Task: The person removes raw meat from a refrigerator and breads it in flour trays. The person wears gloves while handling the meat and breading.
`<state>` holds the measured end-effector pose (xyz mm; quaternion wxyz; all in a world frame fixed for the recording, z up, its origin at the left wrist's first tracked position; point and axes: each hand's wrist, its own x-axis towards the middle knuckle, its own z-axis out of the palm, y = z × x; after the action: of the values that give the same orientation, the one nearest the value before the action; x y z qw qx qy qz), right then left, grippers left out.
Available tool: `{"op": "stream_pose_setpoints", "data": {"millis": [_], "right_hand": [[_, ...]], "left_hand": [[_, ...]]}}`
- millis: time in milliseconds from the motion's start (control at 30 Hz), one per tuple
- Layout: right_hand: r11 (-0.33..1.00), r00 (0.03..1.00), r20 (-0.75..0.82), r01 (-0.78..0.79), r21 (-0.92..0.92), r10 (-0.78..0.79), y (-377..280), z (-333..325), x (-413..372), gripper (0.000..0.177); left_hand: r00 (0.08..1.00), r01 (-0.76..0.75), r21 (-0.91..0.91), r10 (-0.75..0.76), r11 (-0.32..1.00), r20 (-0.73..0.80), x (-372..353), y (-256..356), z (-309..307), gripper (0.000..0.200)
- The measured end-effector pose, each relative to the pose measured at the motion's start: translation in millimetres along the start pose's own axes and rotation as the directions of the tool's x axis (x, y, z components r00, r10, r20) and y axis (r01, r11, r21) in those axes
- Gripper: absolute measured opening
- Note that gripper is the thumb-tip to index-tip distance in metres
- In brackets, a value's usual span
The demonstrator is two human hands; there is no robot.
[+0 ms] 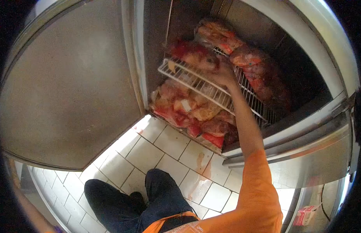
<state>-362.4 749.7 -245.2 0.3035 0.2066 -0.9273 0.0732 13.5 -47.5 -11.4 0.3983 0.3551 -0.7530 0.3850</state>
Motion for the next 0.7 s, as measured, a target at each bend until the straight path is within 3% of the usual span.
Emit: {"op": "stream_pose_setpoints", "data": {"millis": [33, 67, 100, 167, 233, 300, 333, 367, 400, 433, 467, 600, 633, 667, 700], "right_hand": [[1.0, 1.0, -0.008, 0.002, 0.0, -0.002, -2, -5, 17, 0.074], [0.957, 0.954, 0.267, -0.194, 0.218, 0.133, -13, -15, 34, 0.081], [0.833, 0.821, 0.541, -0.421, 0.359, 0.182, -16, -20, 48, 0.089], [0.846, 0.845, 0.523, -0.356, 0.397, 0.11, 26, 41, 65, 0.087], [0.851, 0.855, 0.517, -0.298, 0.433, 0.037, 38, 67, 71, 0.085], [0.77, 0.629, 0.695, -0.614, 0.17, 0.349, 24, 52, 77, 0.079], [0.769, 0.625, 0.698, -0.617, 0.166, 0.35, 8, 32, 77, 0.079], [0.791, 0.66, 0.661, -0.589, 0.162, 0.356, -6, 13, 77, 0.078], [0.813, 0.695, 0.622, -0.561, 0.157, 0.36, -18, 1, 75, 0.077], [0.813, 0.698, 0.617, -0.561, 0.155, 0.365, -23, 1, 74, 0.077], [0.828, 0.739, 0.546, -0.543, 0.137, 0.394, -28, 2, 72, 0.077], [0.878, 0.856, 0.245, -0.477, 0.04, 0.455, -41, 13, 63, 0.075], [0.886, 0.875, 0.164, -0.464, 0.017, 0.455, -44, 17, 60, 0.074], [0.893, 0.89, 0.081, -0.45, -0.006, 0.449, -46, 21, 57, 0.074], [0.899, 0.899, -0.001, -0.437, -0.031, 0.438, -48, 26, 54, 0.074]], "left_hand": [[0.979, -0.132, 0.153, 0.153, 0.979, -0.133, -6, -3, 2, 0.039], [0.918, -0.238, 0.317, 0.319, 0.918, -0.235, -9, -5, 3, 0.038], [0.919, -0.231, 0.318, 0.314, 0.919, -0.24, -9, -5, 4, 0.038], [0.954, -0.191, 0.095, 0.208, 0.977, -0.217, -6, -6, 8, 0.038], [0.939, -0.178, 0.05, 0.185, 0.983, -0.291, -3, -13, 25, 0.038], [0.918, -0.18, -0.001, 0.168, 0.984, -0.358, -2, -1, 9, 0.038], [0.991, 0.011, -0.32, -0.052, 0.947, -0.12, -5, 22, -33, 0.039], [0.963, 0.266, -0.552, -0.201, 0.79, 0.178, -7, 35, -56, 0.041], [0.963, 0.269, -0.555, -0.204, 0.787, 0.177, -5, 23, -36, 0.041], [0.997, 0.055, -0.272, -0.069, 0.961, -0.042, -2, 2, 0, 0.042], [0.971, -0.118, 0.077, 0.132, 0.99, -0.201, -1, -11, 20, 0.043], [0.955, -0.166, 0.112, 0.188, 0.98, -0.229, -8, -1, 1, 0.045], [0.995, -0.025, -0.161, 0.009, 0.987, -0.1, -8, 8, -19, 0.046], [0.988, 0.151, -0.4, -0.133, 0.904, 0.072, -7, 15, -32, 0.047], [0.988, 0.153, -0.404, -0.136, 0.902, 0.071, -8, 5, -18, 0.047]]}}
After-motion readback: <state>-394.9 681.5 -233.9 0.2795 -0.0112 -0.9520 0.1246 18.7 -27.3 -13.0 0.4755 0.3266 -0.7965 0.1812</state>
